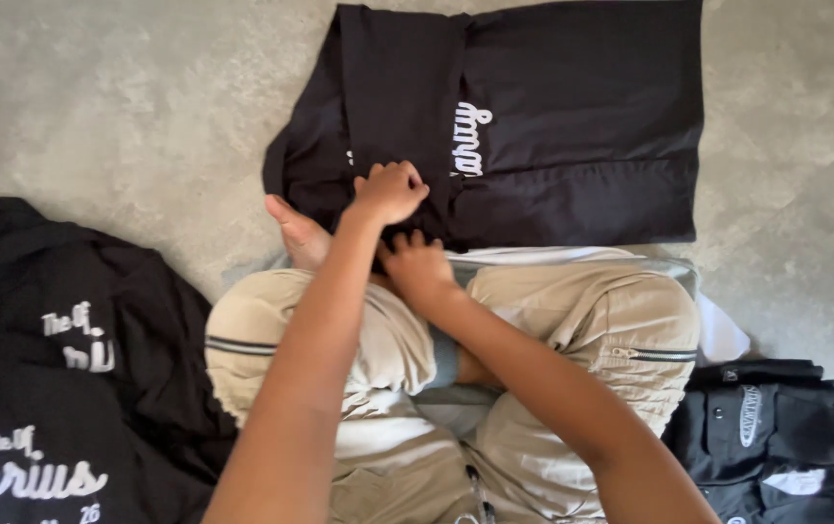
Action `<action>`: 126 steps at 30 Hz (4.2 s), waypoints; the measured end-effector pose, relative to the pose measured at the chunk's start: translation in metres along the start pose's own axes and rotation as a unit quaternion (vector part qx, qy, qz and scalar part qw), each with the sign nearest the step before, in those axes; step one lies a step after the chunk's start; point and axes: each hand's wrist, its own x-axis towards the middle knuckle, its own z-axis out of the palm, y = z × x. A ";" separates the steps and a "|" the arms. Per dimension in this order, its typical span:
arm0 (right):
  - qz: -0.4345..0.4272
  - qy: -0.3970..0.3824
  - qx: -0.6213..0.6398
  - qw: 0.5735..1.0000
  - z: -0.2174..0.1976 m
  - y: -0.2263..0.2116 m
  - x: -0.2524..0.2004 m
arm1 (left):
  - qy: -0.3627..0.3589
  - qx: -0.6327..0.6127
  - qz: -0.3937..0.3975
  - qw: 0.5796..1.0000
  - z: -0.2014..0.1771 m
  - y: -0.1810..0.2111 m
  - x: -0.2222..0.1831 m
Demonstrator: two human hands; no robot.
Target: Folding a black shirt into a neat rectangle on the floor
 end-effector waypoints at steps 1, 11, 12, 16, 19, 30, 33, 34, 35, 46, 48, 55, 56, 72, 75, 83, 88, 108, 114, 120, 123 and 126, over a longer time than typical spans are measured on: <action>0.000 -0.003 0.000 1.000 -0.047 0.000 -0.005 | -0.003 -0.002 0.000 1.000 0.003 -0.004 0.012; 0.148 -0.028 0.552 0.820 -0.119 0.217 0.063 | -0.038 -0.126 -0.068 0.989 -0.097 0.027 0.080; 0.277 0.010 0.607 0.745 -0.111 0.247 0.067 | -0.064 -0.062 -0.084 0.993 -0.121 0.048 0.063; 0.284 0.147 0.685 0.654 -0.072 0.340 0.076 | -0.108 -0.074 -0.132 0.983 -0.146 0.066 0.112; 0.374 0.175 0.639 0.649 -0.064 0.371 0.073 | -0.125 -0.023 -0.177 0.976 -0.161 0.086 0.123; 0.449 0.338 0.266 0.783 -0.015 0.407 0.094 | -0.061 0.050 -0.121 0.990 -0.151 0.074 0.168; 0.474 0.346 0.251 0.769 -0.020 0.395 0.095 | -0.056 0.053 -0.110 0.991 -0.150 0.069 0.173; 0.474 0.346 0.253 0.769 -0.016 0.395 0.096 | -0.056 0.054 -0.111 0.991 -0.149 0.067 0.174; 0.470 0.348 0.239 0.775 -0.012 0.395 0.096 | -0.054 0.056 -0.108 0.991 -0.148 0.066 0.174; 0.182 0.182 0.043 0.965 -0.040 0.433 0.086 | 0.059 0.217 0.058 0.973 -0.138 0.028 0.184; 0.084 0.142 -0.053 0.985 -0.040 0.452 0.086 | 0.065 0.237 0.059 0.968 -0.138 0.021 0.186; 0.087 0.132 -0.082 0.984 -0.064 0.452 0.042 | 0.118 0.241 0.138 0.953 -0.125 0.017 0.142; 0.060 0.187 -0.094 0.976 -0.071 0.444 0.026 | 0.149 0.293 0.165 0.930 -0.122 0.018 0.128; 0.234 0.120 0.021 0.965 0.010 0.367 -0.131 | 0.266 0.331 0.276 0.862 0.009 0.008 0.037; 0.250 0.127 0.037 0.959 0.020 0.368 -0.130 | 0.278 0.332 0.307 0.847 0.029 0.032 0.049; 0.257 0.169 -0.006 0.951 0.042 0.386 -0.118 | 0.269 0.315 0.296 0.861 0.061 0.072 0.069; 0.229 0.226 -0.048 0.946 0.037 0.383 -0.120 | 0.235 0.259 0.251 0.903 0.074 0.070 0.074; 0.571 0.345 0.228 0.709 0.052 0.351 -0.148 | 0.350 0.204 0.258 0.877 0.113 0.101 0.065; 0.542 0.378 0.184 0.728 0.040 0.348 -0.147 | 0.334 0.205 0.266 0.881 0.117 0.101 0.074; 0.534 0.292 0.252 0.752 0.043 0.349 -0.141 | 0.333 0.188 0.269 0.884 0.128 0.106 0.082; 0.527 0.314 0.248 0.750 0.043 0.347 -0.137 | 0.351 0.196 0.279 0.872 0.118 0.120 0.068; 0.518 0.334 0.252 0.746 0.033 0.342 -0.138 | 0.370 0.215 0.297 0.853 0.111 0.125 0.059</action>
